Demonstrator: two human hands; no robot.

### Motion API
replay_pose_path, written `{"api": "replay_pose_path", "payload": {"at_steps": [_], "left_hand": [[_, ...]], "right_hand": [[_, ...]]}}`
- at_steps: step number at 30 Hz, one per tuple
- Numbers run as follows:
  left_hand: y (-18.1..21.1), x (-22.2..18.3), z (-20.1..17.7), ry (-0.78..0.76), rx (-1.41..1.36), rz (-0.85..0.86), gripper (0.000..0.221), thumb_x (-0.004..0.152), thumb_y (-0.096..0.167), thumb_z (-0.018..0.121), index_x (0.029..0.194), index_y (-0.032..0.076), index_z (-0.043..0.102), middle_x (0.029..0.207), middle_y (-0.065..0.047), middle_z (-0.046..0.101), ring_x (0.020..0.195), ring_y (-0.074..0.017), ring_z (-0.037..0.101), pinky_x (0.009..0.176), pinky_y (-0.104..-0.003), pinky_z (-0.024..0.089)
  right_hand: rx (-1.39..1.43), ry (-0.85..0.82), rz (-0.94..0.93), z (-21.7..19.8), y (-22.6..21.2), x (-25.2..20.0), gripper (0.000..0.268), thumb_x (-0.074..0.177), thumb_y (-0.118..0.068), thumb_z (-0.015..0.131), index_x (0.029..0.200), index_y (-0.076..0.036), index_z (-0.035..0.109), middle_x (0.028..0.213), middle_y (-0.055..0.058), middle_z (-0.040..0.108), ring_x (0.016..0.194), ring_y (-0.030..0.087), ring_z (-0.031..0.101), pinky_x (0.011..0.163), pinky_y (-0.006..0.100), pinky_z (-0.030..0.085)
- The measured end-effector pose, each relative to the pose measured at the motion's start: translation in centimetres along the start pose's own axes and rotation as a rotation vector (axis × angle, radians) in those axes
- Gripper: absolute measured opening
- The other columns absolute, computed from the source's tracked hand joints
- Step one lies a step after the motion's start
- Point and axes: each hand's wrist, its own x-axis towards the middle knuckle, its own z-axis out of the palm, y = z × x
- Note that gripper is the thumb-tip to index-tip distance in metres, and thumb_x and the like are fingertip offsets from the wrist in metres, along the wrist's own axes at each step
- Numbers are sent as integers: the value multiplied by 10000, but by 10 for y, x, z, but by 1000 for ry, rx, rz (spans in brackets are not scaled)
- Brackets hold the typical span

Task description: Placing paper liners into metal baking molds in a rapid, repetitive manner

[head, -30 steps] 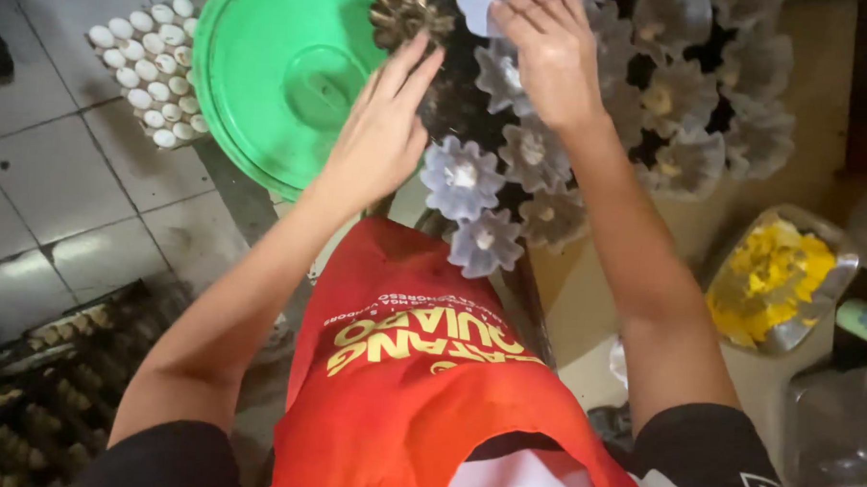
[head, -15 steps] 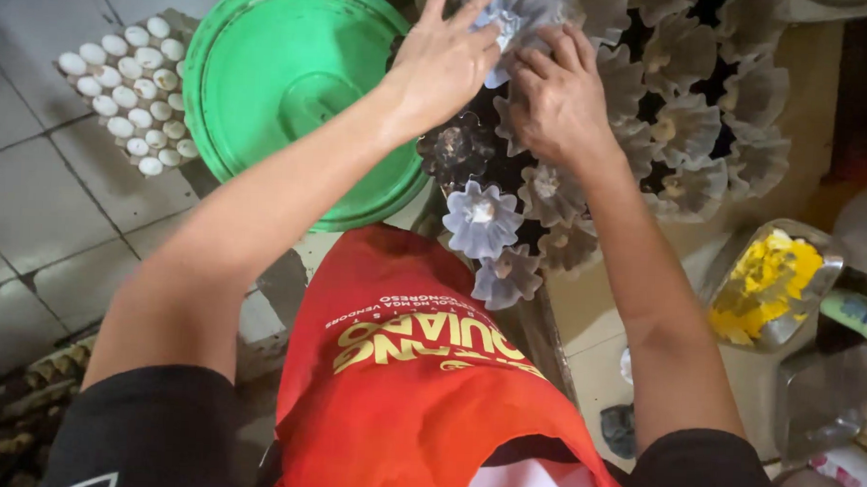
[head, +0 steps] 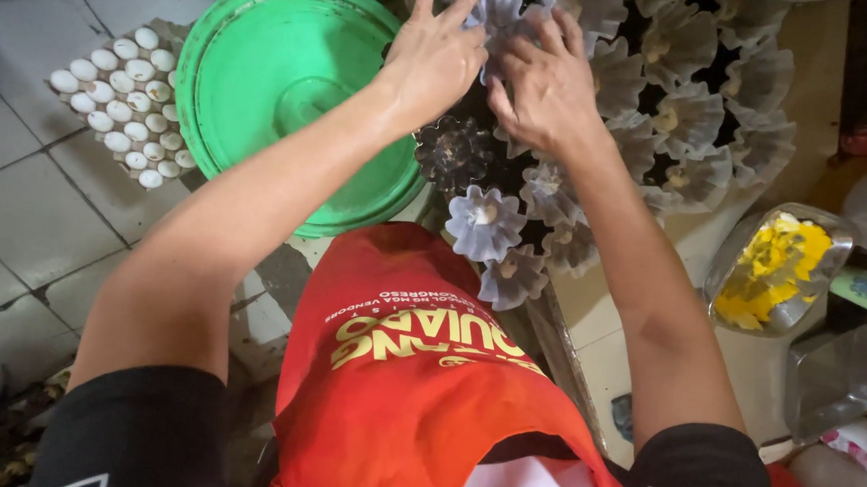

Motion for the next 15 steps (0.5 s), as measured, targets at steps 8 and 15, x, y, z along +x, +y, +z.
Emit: {"api": "replay_pose_path", "payload": {"at_steps": [8, 15], "left_hand": [[7, 9, 2, 26, 23, 21, 198, 883, 139, 621, 1018, 192, 756, 990, 50, 700, 1317, -314, 435, 958, -657, 311], [31, 22, -37, -304, -129, -50, 303, 1030, 183, 478, 1250, 145, 682, 1321, -41, 652, 1503, -333, 227, 1104, -707, 66]], "right_hand": [[412, 286, 268, -40, 2, -30, 455, 857, -21, 463, 1282, -49, 625, 1314, 157, 626, 1282, 374, 437, 1061, 624, 238], [366, 768, 598, -49, 25, -275, 444, 857, 181, 447, 1256, 86, 617, 1229, 249, 639, 1171, 368, 602, 1014, 482, 495]]}}
